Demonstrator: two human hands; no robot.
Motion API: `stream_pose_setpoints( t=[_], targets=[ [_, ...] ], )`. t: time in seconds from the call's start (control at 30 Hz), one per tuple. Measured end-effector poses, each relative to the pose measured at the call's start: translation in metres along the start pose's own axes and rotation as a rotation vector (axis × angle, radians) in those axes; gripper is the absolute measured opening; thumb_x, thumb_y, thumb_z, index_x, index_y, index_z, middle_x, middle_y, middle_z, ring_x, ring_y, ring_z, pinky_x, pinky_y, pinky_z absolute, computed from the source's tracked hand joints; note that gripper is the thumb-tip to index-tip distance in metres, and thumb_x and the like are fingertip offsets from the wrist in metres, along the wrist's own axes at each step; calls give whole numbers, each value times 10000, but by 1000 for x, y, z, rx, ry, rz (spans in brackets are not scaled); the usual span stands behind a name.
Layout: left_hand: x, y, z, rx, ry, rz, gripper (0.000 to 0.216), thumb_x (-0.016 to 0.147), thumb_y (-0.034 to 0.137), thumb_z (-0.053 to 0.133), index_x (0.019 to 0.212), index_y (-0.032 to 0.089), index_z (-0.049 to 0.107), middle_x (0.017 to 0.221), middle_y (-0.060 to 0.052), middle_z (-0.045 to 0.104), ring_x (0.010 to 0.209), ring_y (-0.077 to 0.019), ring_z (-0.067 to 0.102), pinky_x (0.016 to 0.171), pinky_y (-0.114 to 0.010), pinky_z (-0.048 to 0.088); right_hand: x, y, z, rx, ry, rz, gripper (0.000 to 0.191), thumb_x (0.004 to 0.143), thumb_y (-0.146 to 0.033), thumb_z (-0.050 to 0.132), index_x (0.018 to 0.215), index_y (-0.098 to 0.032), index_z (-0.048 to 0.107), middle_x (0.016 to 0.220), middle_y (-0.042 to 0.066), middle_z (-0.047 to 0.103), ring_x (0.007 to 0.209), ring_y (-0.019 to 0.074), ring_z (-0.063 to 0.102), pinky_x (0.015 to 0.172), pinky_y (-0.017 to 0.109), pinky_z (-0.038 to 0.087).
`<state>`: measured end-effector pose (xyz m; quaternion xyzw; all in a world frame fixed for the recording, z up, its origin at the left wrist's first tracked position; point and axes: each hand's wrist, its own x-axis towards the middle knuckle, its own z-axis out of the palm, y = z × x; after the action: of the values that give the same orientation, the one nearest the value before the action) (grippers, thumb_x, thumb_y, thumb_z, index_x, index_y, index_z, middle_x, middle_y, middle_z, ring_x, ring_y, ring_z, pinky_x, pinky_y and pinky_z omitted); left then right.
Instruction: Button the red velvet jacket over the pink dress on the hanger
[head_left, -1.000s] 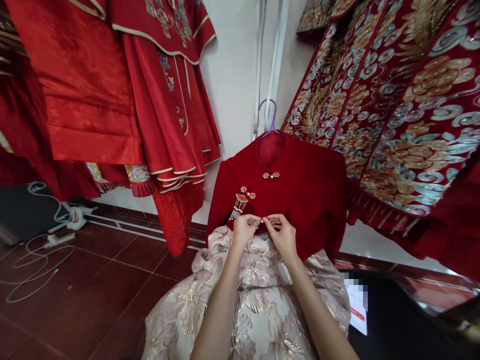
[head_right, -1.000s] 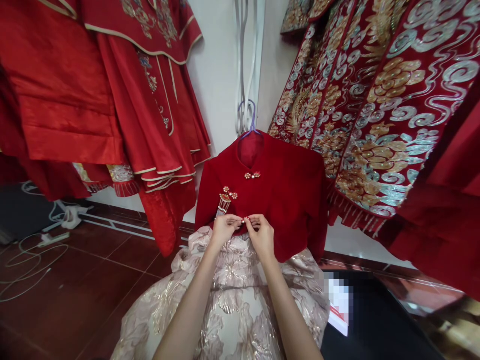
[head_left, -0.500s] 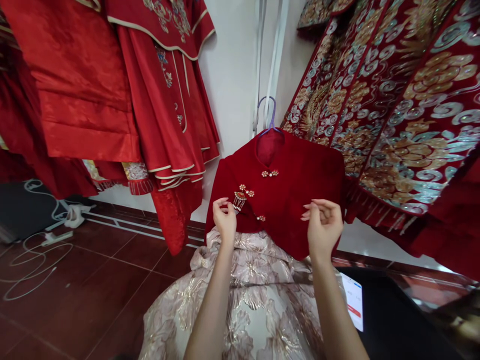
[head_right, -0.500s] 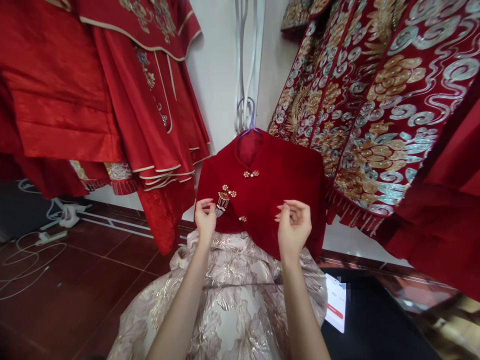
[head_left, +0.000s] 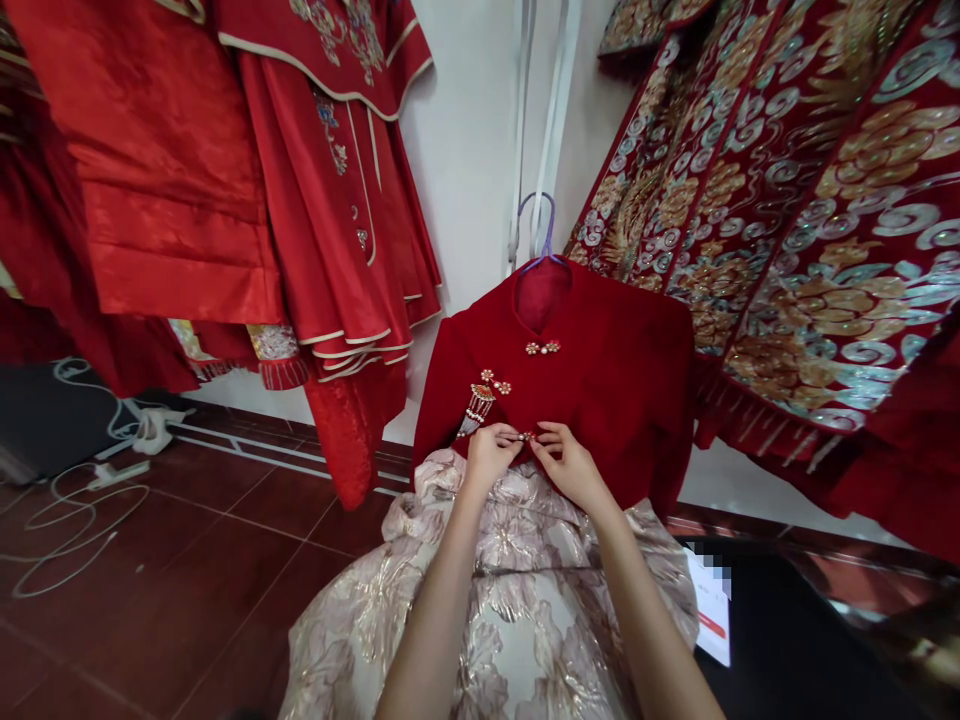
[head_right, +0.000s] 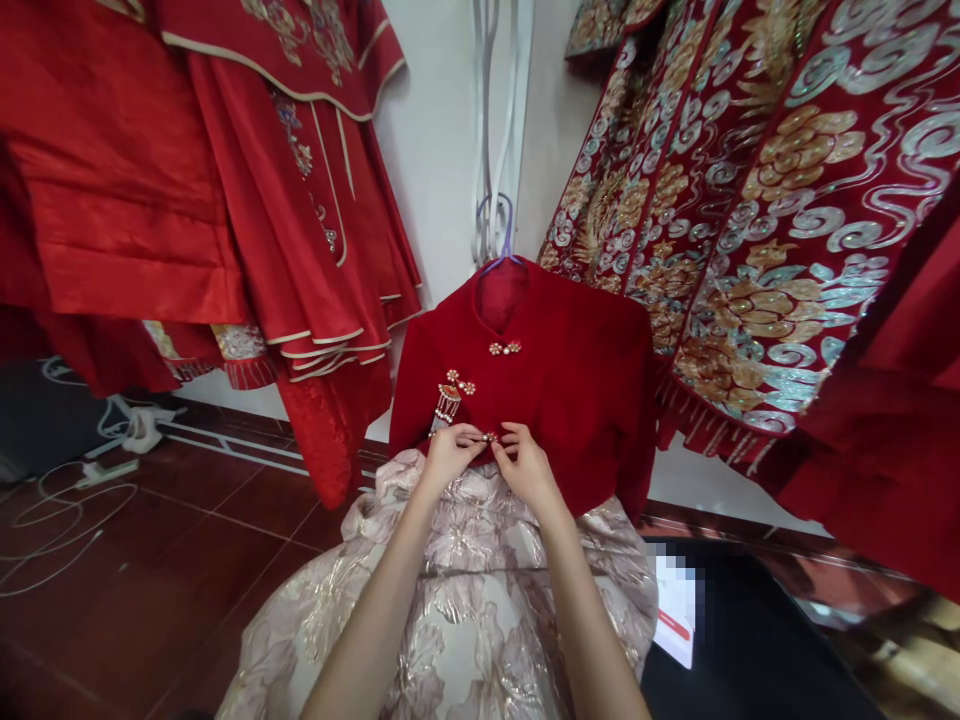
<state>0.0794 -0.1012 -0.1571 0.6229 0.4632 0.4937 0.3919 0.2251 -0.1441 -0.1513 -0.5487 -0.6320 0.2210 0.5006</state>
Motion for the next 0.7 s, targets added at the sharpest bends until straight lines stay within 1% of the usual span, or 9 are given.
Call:
stream_pose_setpoints(
  t=[0.13,0.23,0.4,0.57,0.7],
  targets=[
    [-1,1,0,-103,0,-7,123,654,112,725,771,105,688,766,-85,723,706,-153,684,741,-289,548,1,7,3,22,-31,8,389,785,-373,580,1113,-167,547,987,104,665,797,187,661,740,348,534],
    [-1,-2,0,-139,-2,38,148,664,181,738,787,108,698,776,-87,727,705,-158,685,739,-296,551,1,9,2,19,-30,16,400,785,-375,583,1127,-172,539,990,97,656,810,187,654,746,348,531],
    [-2,-3,0,-125,44,120,185,668,260,744,777,122,686,761,-71,717,703,-153,678,712,-279,550,1,6,4,79,-40,14,355,775,-340,569,1092,-181,542,971,85,653,805,179,645,706,325,534],
    [-4,0,0,-119,54,177,198,698,309,719,775,133,676,760,-58,707,692,-145,668,687,-264,539,1,2,7,152,6,1,310,760,-315,567,1041,-186,542,928,71,662,767,168,646,688,311,530],
    [-2,2,-1,-146,59,159,210,662,309,747,741,130,670,722,-58,699,657,-145,651,666,-268,524,2,4,10,171,6,20,298,757,-330,562,1020,-192,530,922,72,655,762,173,641,687,310,519]
  ],
)
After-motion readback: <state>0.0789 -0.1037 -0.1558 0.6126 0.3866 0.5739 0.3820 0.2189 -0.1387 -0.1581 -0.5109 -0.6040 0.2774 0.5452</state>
